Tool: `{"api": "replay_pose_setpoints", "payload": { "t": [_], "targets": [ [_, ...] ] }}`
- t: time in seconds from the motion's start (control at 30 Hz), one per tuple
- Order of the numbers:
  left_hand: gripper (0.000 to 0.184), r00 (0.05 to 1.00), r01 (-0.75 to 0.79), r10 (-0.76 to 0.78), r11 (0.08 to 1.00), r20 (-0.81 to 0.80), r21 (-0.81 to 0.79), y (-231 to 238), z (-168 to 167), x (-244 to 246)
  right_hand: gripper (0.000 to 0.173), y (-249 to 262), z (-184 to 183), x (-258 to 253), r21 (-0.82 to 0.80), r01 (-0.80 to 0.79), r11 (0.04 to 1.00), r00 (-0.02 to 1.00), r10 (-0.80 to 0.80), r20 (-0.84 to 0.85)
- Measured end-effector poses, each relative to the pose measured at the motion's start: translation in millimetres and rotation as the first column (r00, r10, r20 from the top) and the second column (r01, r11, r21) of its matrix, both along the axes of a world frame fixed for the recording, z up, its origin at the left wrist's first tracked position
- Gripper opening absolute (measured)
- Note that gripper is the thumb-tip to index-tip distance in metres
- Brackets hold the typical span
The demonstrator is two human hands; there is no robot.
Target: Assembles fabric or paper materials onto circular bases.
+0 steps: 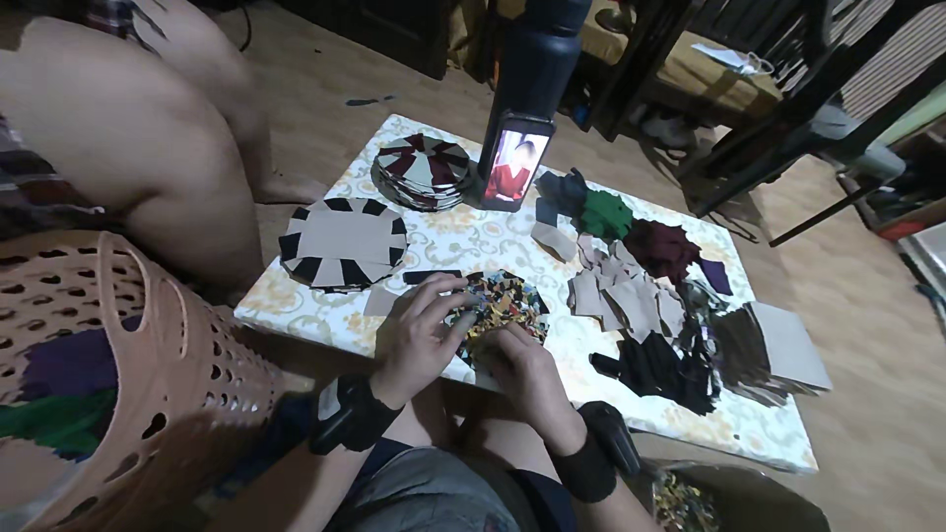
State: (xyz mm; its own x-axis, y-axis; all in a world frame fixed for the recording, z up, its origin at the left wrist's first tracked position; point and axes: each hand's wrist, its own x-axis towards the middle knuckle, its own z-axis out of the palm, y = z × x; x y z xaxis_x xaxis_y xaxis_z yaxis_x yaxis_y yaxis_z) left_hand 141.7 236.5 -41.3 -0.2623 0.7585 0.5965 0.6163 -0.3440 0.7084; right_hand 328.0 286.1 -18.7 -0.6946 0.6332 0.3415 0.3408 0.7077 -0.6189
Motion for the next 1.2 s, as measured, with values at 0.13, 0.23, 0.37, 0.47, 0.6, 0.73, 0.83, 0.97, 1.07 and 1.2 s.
{"api": "replay_pose_setpoints", "payload": {
  "t": [0.13,0.23,0.37,0.47,0.6,0.73,0.83,0.97,1.07,1.2],
  "targets": [
    [0.024,0.991,0.127,-0.121,0.981,0.049,-0.149,-6.9,8.9,-8.3,0.027,5.3,9.8,16.5,-0.057,0.002,0.998,0.994,-0.008,-0.105],
    [0.025,0.977,0.141,-0.168,0.971,-0.131,-0.195,-12.1,8.1,-11.6,0.023,4.0,10.4,24.1,-0.067,0.026,0.997,0.988,-0.036,-0.153],
    [0.023,0.941,0.132,-0.193,0.966,-0.279,-0.223,-12.3,4.4,-5.1,0.024,-2.3,-3.2,17.9,-0.044,0.055,0.997,0.994,-0.059,-0.092],
    [0.021,0.923,0.137,-0.211,0.962,-0.323,-0.236,-12.2,4.6,-2.8,0.018,-3.4,-6.8,15.8,-0.006,0.075,0.997,0.993,-0.075,-0.088],
    [0.020,0.925,0.119,-0.183,0.972,-0.333,-0.203,-10.3,7.9,-13.5,0.020,-0.4,4.9,25.5,0.018,0.111,0.994,0.990,-0.109,-0.092],
    [0.022,0.912,0.130,-0.218,0.957,-0.348,-0.258,-8.6,4.2,-13.0,0.017,2.0,0.0,25.2,0.011,0.099,0.995,0.995,-0.100,0.013],
    [0.024,0.933,0.119,-0.180,0.972,-0.312,-0.204,-10.2,4.1,-7.4,0.015,1.8,-3.3,24.5,0.060,0.114,0.992,0.993,-0.113,-0.024],
    [0.025,0.955,0.086,-0.133,0.980,-0.265,-0.181,-11.5,6.0,-7.5,0.014,0.0,0.3,30.6,0.157,0.176,0.972,0.983,-0.163,-0.087],
    [0.028,0.939,0.121,-0.178,0.972,-0.296,-0.201,-11.5,6.2,-6.8,0.013,-0.8,-4.5,29.1,0.229,0.181,0.956,0.984,-0.174,-0.048],
    [0.032,0.892,0.116,-0.197,0.970,-0.407,-0.216,-10.7,5.5,4.1,0.012,-0.4,-10.8,25.8,0.206,0.158,0.966,0.987,-0.162,0.000]
  ]
}}
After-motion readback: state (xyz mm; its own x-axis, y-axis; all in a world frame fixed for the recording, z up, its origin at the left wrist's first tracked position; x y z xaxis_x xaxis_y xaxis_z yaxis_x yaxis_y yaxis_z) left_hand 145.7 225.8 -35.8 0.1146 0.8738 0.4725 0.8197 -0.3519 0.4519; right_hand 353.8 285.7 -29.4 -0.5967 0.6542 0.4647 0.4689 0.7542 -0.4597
